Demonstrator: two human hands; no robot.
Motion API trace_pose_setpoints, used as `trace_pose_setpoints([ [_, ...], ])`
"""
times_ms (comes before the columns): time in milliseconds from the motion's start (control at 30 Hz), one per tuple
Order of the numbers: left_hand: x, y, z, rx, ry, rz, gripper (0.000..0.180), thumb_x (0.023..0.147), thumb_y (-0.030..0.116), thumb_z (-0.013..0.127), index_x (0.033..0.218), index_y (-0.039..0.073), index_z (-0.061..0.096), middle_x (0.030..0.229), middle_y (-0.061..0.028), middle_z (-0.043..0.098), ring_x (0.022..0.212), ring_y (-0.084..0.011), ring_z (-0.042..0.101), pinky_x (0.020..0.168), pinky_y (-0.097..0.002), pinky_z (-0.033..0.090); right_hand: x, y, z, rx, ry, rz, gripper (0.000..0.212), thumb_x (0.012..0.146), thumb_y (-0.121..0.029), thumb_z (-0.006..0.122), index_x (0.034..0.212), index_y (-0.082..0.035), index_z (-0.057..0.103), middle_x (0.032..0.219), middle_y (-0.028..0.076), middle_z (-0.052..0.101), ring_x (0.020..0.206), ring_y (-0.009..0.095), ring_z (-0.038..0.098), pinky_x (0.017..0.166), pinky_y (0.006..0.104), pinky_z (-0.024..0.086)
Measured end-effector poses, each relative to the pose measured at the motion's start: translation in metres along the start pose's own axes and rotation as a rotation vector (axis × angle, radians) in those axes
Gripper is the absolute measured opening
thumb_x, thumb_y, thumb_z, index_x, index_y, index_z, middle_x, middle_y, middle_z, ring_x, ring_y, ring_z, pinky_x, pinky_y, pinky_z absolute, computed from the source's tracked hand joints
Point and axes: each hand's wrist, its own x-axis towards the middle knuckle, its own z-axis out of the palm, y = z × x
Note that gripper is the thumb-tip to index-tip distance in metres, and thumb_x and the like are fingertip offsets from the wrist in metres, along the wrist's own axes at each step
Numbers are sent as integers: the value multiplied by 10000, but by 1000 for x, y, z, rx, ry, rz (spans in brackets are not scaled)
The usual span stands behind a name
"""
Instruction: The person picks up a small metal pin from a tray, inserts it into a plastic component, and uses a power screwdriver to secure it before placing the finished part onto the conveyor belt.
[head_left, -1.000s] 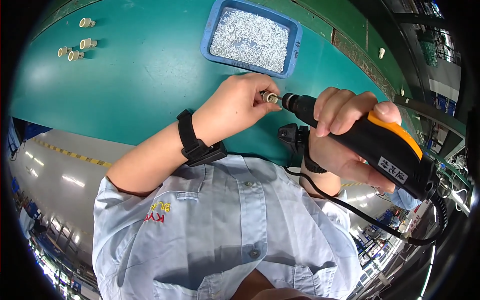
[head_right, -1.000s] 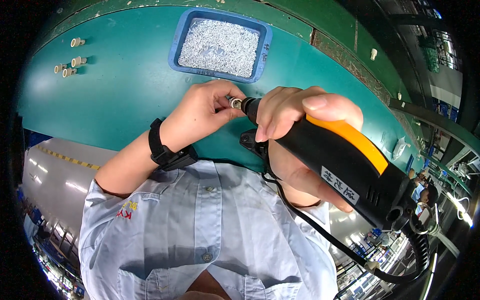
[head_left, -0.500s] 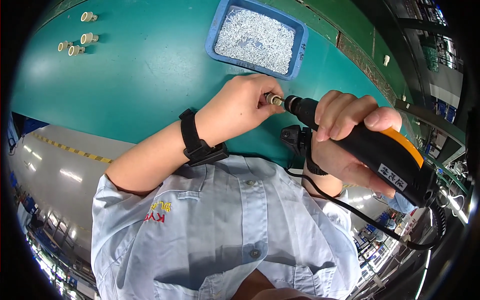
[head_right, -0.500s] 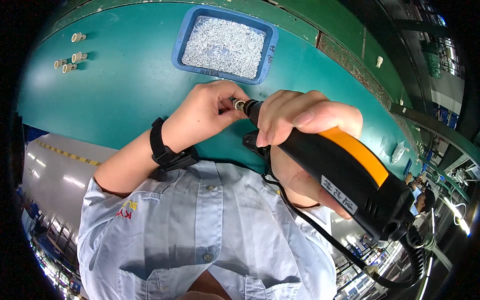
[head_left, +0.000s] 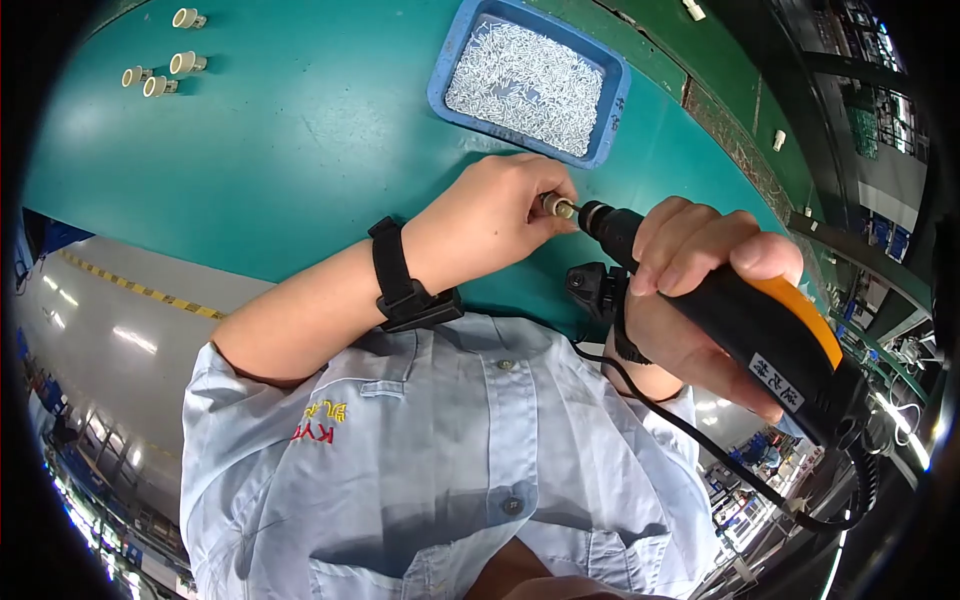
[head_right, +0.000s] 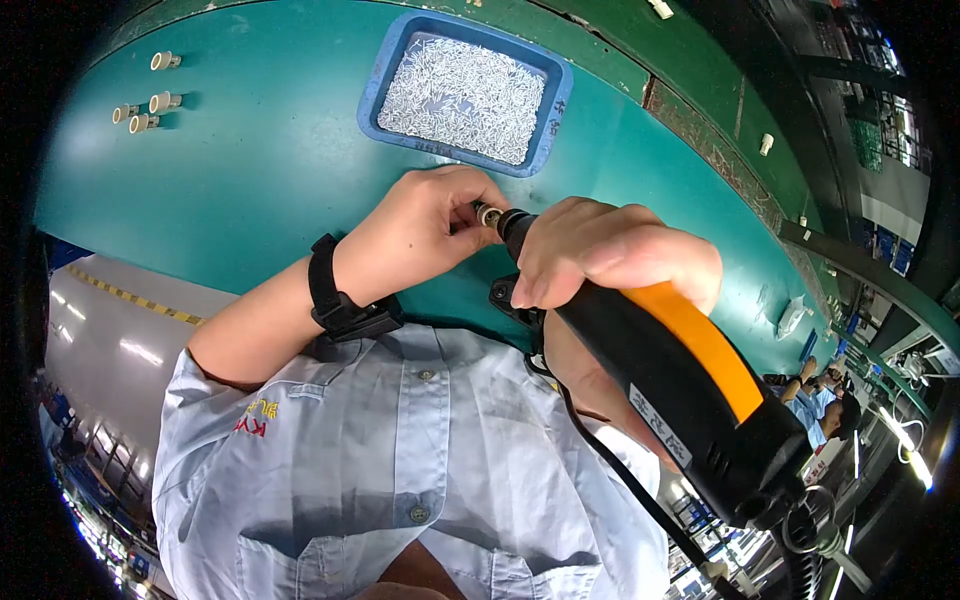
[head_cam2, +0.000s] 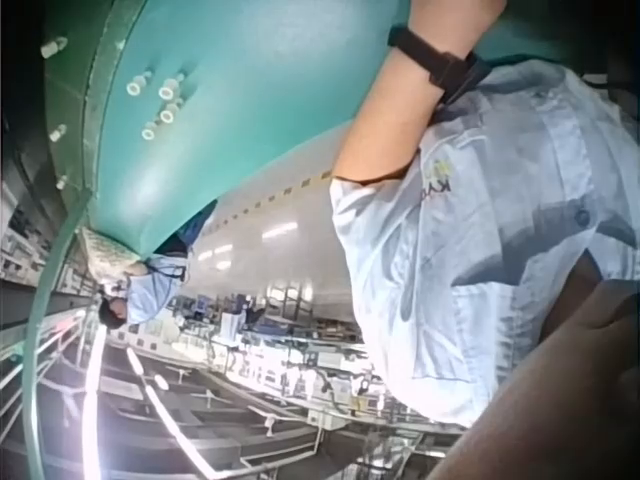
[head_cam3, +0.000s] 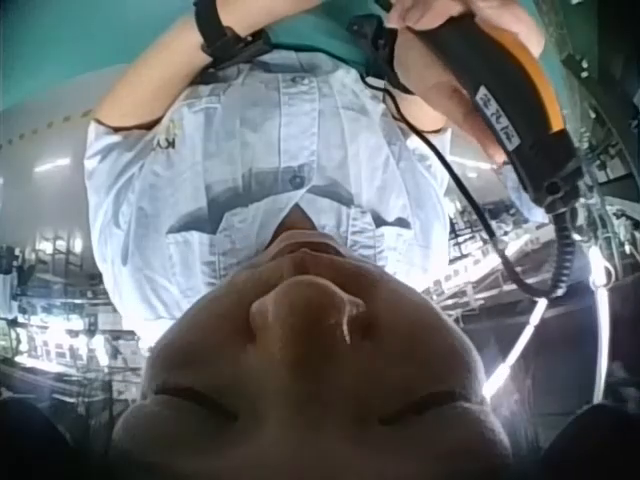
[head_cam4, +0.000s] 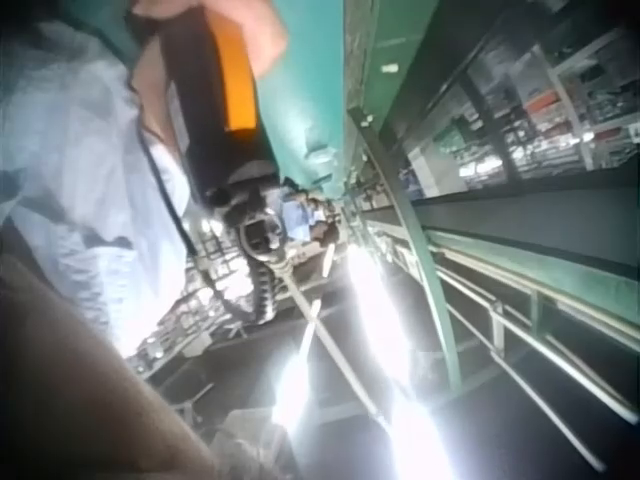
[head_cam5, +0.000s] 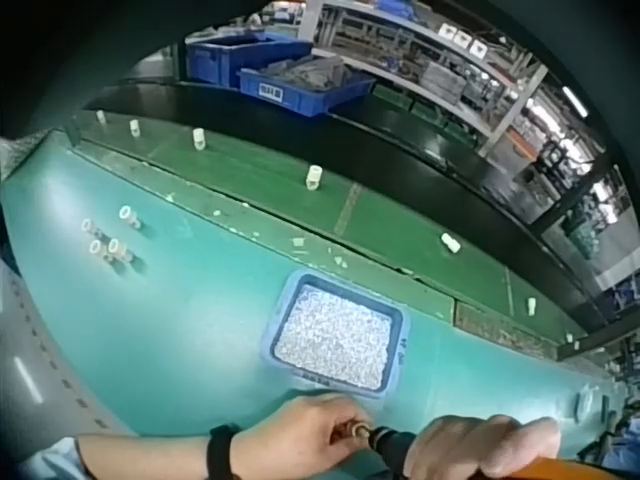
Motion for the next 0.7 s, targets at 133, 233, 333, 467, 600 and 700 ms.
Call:
trace_pose_setpoints([
  [133, 1, 2, 0, 16, -1, 1, 183, 752, -21, 704, 920, 1, 635, 838, -95, 654, 663, -134, 654, 594, -260, 507, -1, -1, -5, 14, -15, -10, 880, 751, -786, 517, 1199, -32, 455, 721, 61, 504, 507, 164, 484, 491, 307, 368],
  [233, 0, 1, 2, 10, 16, -1, 180, 741, 4, 716, 900, 5, 631, 810, -107, 645, 662, -177, 648, 596, -288, 506, -2, -1, -7, 25, -19, -27, 870, 767, -770, 518, 1213, -26, 449, 728, 61, 505, 510, 160, 484, 491, 306, 365],
  [333, 0, 1, 4, -19, 51, 5, 181, 723, 42, 733, 861, 8, 620, 755, -129, 628, 660, -259, 635, 595, -341, 500, 1, 1, -8, 30, -20, -37, 865, 777, -759, 519, 1223, -21, 446, 733, 60, 506, 513, 158, 485, 491, 305, 364],
  [467, 1, 2, 1, 6, 42, 13, 184, 722, 38, 733, 863, 10, 618, 750, -128, 625, 664, -264, 632, 594, -343, 498, 7, 9, -6, 83, -85, -90, 839, 762, -761, 541, 1156, -26, 457, 715, 55, 494, 496, 144, 474, 476, 286, 362],
  [600, 0, 2, -1, -7, 54, 22, 185, 719, 30, 732, 859, 10, 612, 748, -129, 624, 666, -268, 630, 593, -346, 497, 8, 11, -4, 50, -51, -72, 785, 747, -760, 559, 1041, -40, 454, 680, 48, 476, 469, 134, 459, 453, 267, 360],
  [700, 1, 4, -3, 8, 40, 22, 183, 713, 16, 727, 851, 9, 607, 745, -132, 621, 668, -274, 627, 590, -348, 493, 10, 11, -4, 15, -41, -30, 744, 742, -758, 563, 955, -58, 429, 647, 40, 462, 438, 131, 442, 429, 261, 358],
])
